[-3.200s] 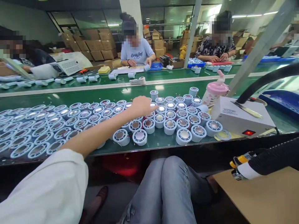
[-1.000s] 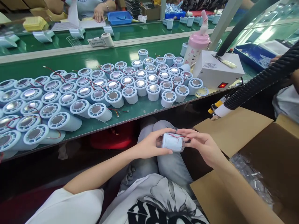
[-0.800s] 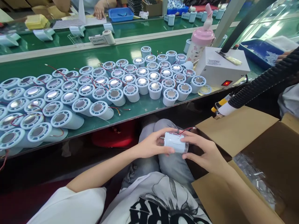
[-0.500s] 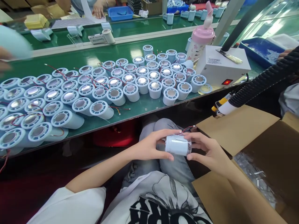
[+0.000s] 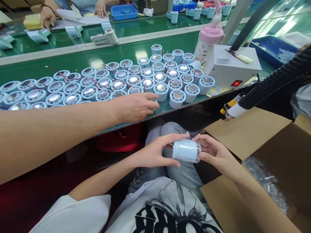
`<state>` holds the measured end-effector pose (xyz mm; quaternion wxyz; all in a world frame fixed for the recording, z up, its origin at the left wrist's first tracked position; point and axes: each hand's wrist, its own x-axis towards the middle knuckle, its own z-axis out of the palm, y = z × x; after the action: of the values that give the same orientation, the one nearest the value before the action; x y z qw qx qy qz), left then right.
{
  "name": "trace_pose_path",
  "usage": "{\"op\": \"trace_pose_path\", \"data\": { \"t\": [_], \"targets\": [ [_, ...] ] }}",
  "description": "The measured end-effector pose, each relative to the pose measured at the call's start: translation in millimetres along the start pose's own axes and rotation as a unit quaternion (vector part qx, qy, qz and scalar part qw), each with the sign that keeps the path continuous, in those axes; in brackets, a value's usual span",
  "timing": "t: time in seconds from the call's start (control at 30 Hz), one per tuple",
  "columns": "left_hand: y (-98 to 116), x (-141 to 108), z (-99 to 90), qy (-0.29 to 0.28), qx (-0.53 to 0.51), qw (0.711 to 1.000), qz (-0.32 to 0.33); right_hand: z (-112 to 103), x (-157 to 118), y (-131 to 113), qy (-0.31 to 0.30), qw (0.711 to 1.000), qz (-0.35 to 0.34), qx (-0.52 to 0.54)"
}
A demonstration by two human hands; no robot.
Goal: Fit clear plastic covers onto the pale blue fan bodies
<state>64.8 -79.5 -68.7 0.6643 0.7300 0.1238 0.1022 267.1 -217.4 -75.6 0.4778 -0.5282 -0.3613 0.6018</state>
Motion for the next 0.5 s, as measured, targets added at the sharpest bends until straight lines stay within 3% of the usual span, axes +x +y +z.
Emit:
{"op": "trace_pose_path", "data": {
  "t": [0.5],
  "targets": [
    [-2.4,-0.4,-3.0,-0.007,0.059,0.998,0.034,9.4,9.7,5.4,0.023,0.993,0.089,0.077]
  ]
}}
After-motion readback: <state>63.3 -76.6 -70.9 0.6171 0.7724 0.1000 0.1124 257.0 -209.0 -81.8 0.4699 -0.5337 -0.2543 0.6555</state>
